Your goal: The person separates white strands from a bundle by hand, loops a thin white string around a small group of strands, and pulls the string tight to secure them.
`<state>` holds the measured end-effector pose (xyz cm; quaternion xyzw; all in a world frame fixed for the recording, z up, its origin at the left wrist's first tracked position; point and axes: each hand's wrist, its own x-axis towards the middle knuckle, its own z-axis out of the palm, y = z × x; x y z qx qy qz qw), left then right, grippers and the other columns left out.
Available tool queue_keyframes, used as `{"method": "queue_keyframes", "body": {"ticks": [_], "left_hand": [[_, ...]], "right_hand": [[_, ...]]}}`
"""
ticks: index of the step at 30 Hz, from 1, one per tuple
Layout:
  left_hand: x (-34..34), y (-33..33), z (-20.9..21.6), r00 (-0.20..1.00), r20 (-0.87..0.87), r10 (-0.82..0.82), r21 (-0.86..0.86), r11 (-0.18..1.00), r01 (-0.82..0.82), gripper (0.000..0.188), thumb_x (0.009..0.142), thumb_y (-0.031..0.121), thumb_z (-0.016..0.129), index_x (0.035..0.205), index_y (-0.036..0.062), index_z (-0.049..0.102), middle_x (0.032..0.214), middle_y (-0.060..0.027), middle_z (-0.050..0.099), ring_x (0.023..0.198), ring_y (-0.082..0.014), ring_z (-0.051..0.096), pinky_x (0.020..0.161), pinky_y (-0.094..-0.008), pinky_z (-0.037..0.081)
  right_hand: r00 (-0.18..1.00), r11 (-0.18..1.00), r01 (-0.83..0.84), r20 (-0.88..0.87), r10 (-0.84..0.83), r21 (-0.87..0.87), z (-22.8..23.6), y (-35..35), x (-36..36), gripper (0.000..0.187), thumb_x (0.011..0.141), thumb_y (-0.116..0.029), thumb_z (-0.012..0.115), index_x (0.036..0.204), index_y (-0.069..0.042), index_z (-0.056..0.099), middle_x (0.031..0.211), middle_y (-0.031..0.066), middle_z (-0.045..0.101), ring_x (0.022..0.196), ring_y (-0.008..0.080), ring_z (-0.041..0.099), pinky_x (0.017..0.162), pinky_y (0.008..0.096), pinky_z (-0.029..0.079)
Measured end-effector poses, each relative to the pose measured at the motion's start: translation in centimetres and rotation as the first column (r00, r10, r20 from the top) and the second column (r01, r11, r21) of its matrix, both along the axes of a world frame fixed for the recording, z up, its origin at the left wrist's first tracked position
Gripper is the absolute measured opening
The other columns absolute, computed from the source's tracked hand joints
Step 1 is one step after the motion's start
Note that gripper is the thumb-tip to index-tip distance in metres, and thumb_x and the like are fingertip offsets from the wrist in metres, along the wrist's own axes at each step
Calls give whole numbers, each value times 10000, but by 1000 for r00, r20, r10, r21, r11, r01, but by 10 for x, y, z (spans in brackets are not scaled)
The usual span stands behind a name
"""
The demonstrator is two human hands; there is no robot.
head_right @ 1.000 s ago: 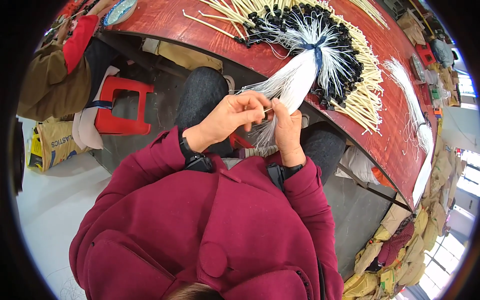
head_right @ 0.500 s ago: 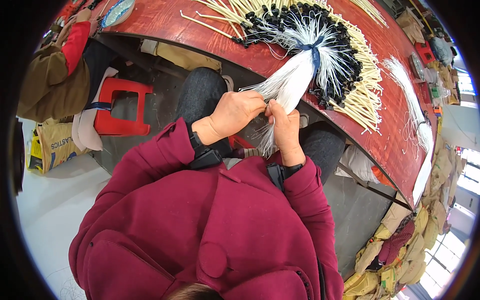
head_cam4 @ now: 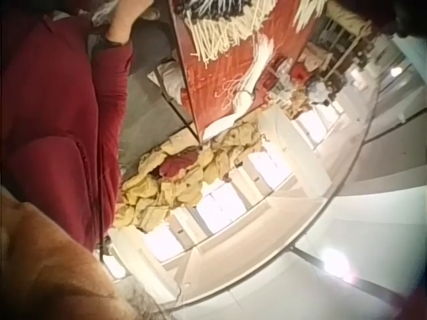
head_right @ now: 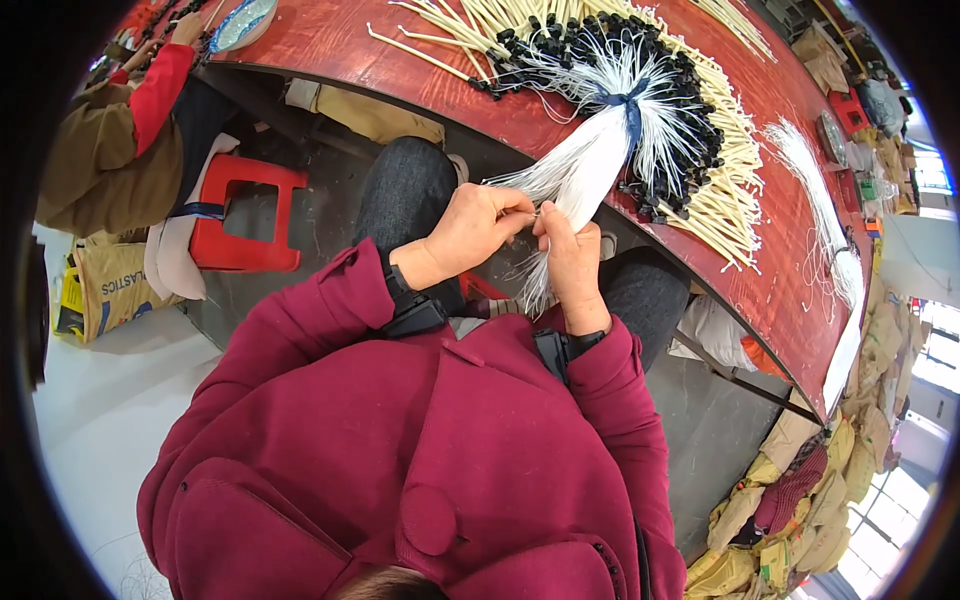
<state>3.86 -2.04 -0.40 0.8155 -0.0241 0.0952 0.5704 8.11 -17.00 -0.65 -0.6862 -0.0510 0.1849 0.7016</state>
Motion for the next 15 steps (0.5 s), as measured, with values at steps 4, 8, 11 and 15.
{"method": "queue_keyframes", "body": {"ticks": [4,8,11,15], "left_hand": [[0,0,6,985,-164,-52,-181,983,21,81,829,42,611,822,-31,576,719,-68,632,564,-99,604,492,-219,459],[0,2,9,944,-292,-155,-402,915,26,87,834,58,627,838,-14,579,744,-56,630,608,-100,613,515,-202,476],[0,2,8,930,-317,-189,-527,850,-7,88,834,67,640,848,2,581,757,-48,628,647,-102,621,534,-200,490],[-1,4,3,922,-337,-192,-687,719,-102,95,834,79,655,861,25,581,778,-42,628,702,-111,632,556,-208,509]], "right_hand": [[1000,1000,2,14,-2,-16,-1,-1,0,224,892,-176,551,706,-53,573,629,-14,531,550,56,434,515,209,332],[1000,998,13,22,-11,-54,2,-1,0,235,892,-187,556,700,-53,572,618,-18,526,541,55,430,507,211,330],[1000,998,12,29,-10,-67,1,-1,0,241,891,-192,558,694,-54,570,610,-20,522,535,54,428,502,212,329],[999,998,-8,43,10,-57,1,-3,1,247,889,-195,562,685,-57,568,602,-21,519,530,54,427,497,214,327]]}}
